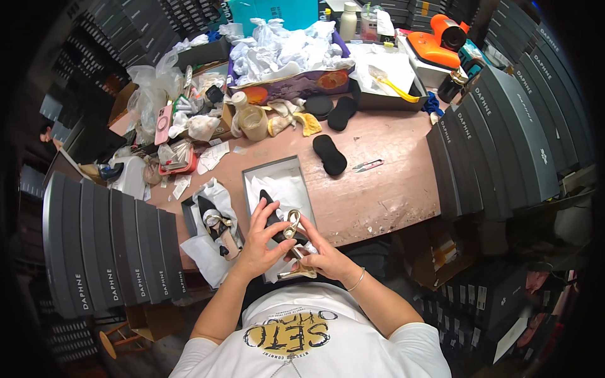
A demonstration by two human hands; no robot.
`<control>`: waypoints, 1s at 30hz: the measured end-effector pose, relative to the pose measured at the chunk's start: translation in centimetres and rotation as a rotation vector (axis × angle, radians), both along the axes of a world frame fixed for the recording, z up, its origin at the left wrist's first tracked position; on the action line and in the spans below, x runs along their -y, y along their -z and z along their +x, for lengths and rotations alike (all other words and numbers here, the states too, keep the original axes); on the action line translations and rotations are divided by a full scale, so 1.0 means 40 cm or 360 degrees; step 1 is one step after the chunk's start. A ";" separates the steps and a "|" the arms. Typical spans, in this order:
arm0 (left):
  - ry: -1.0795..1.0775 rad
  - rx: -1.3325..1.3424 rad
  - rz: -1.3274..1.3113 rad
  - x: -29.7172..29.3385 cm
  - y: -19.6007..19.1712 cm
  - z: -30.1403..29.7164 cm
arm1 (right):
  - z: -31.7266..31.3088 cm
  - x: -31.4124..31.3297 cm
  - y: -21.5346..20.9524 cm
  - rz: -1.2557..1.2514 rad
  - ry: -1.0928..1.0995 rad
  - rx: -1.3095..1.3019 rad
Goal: Packaging pairs of high-heeled shoes into boxes using tissue paper and protective bags.
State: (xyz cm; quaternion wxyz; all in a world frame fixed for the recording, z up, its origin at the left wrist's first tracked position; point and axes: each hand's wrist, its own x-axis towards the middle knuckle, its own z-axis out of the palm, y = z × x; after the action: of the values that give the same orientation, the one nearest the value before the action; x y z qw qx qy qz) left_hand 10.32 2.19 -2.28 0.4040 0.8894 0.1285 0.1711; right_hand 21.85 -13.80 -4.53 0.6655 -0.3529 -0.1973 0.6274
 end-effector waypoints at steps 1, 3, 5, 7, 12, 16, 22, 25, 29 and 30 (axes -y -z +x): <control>0.0029 -0.0006 -0.0064 -0.003 0.010 0.005 | 0.005 0.005 -0.007 -0.0023 -0.0012 0.0007; 0.0022 -0.0095 -0.0190 -0.008 0.024 0.003 | 0.017 0.007 -0.007 -0.0047 -0.0040 0.0683; 0.0032 -0.0091 -0.0220 -0.005 0.061 -0.010 | 0.085 -0.005 -0.065 -0.0420 -0.0416 0.1468; 0.0057 -0.0139 -0.0175 0.009 0.096 -0.018 | 0.167 0.004 0.011 -0.0327 0.0077 0.1831; 0.0174 -0.0184 -0.0276 0.000 0.152 -0.021 | 0.520 0.005 0.229 -0.0846 0.0659 0.3140; 0.0370 -0.0439 -0.0336 -0.019 0.125 -0.033 | 0.524 0.026 0.255 -0.0983 0.0474 0.3417; 0.0443 -0.0443 -0.0481 -0.048 0.153 -0.048 | 0.425 0.087 0.262 -0.0923 0.0819 0.2789; 0.0317 -0.0468 -0.0484 -0.036 0.124 -0.039 | 0.301 0.092 0.184 -0.0702 0.0872 0.1486; 0.0330 -0.0452 -0.0455 -0.028 0.112 -0.029 | 0.114 0.070 0.005 -0.0647 0.0497 0.0952; 0.0331 -0.0434 -0.0444 -0.023 0.102 -0.024 | 0.084 0.060 -0.023 -0.0529 0.0446 0.1146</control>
State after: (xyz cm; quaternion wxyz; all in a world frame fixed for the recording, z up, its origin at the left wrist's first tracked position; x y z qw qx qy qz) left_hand 9.37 3.11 -6.34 0.5175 0.8482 0.1120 -0.0128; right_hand 25.20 -16.21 -3.63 0.5669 -0.6756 -0.2636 0.3908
